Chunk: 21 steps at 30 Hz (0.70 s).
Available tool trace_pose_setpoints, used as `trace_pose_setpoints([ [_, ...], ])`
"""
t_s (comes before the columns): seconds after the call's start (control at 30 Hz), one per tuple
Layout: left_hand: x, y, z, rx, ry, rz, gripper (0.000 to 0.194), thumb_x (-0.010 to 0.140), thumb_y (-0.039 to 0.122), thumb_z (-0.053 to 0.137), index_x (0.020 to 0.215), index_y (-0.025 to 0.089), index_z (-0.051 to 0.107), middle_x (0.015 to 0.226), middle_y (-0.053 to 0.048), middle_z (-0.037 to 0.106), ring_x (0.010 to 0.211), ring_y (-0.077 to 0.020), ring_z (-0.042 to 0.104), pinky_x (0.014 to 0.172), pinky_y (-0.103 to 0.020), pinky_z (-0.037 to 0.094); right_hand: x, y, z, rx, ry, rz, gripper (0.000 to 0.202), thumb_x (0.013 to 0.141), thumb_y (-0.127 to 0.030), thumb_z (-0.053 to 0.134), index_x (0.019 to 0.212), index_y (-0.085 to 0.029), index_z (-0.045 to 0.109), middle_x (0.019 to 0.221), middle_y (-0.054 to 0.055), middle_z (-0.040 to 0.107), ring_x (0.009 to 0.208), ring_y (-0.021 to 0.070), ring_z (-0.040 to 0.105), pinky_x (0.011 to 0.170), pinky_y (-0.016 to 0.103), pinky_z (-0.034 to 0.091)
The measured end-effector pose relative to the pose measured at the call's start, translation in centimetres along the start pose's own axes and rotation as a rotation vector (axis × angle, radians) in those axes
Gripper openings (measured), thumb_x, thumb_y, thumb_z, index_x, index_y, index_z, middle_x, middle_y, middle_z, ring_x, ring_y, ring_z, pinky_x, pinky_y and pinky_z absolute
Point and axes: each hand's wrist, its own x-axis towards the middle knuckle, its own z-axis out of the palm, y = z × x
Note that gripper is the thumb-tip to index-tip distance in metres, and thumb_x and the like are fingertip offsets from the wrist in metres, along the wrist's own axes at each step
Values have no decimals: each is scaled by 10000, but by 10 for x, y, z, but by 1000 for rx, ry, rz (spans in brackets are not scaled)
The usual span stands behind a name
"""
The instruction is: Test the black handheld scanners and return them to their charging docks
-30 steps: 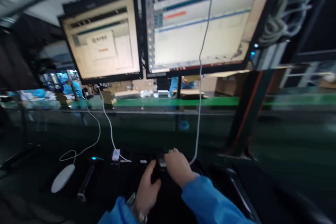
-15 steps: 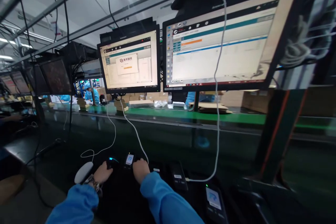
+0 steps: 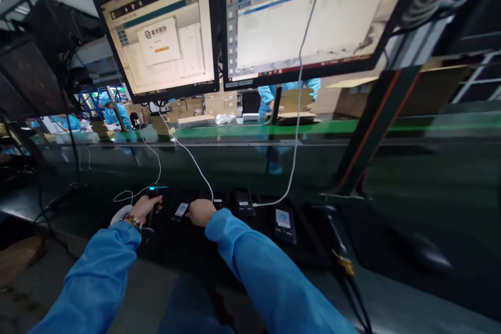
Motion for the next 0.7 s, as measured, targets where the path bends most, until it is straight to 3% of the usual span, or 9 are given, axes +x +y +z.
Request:
trace_pose_setpoints([
  [0.1,-34,28,16,-104,-128,-8,123,1019,144,515,959,43,554,889,-77,595,663,-107,574,559,-192,478,-10,15,-22,-43,61,17,141,958,-174,593,996,-77,688,986,106,621,923,215,618,844,358,536],
  [0.17,-52,41,33,-102,-254,-32,150,1015,139,506,938,25,566,898,-105,605,642,-119,579,561,-212,500,-20,32,-42,-72,146,24,164,945,-105,542,1000,-78,695,1004,122,612,936,235,610,840,343,510],
  [0.27,-65,53,67,-30,-377,-37,143,999,133,526,921,22,569,855,-108,607,606,-140,587,518,-218,491,-37,61,-72,-103,273,33,220,991,-145,488,1033,-92,697,1018,141,601,987,251,588,876,326,446],
  [0.37,-64,58,101,61,-414,0,128,998,139,533,922,40,560,797,-72,590,577,-139,581,480,-204,462,-54,85,-92,-130,354,53,220,1008,-174,491,1058,-99,692,1007,142,606,1005,242,575,896,311,397],
  [0.5,-56,63,130,156,-420,43,134,1009,148,522,913,57,542,753,-34,560,561,-131,570,476,-203,450,-68,98,-98,-154,414,41,198,1016,-209,522,1050,-120,696,973,124,621,968,209,581,902,293,358],
  [0.7,-53,68,136,258,-403,53,215,1027,155,501,828,74,511,699,-12,532,559,-127,562,469,-194,427,-75,94,-89,-170,453,-14,150,1004,-196,561,1019,-137,698,953,84,634,947,200,585,904,312,322],
])
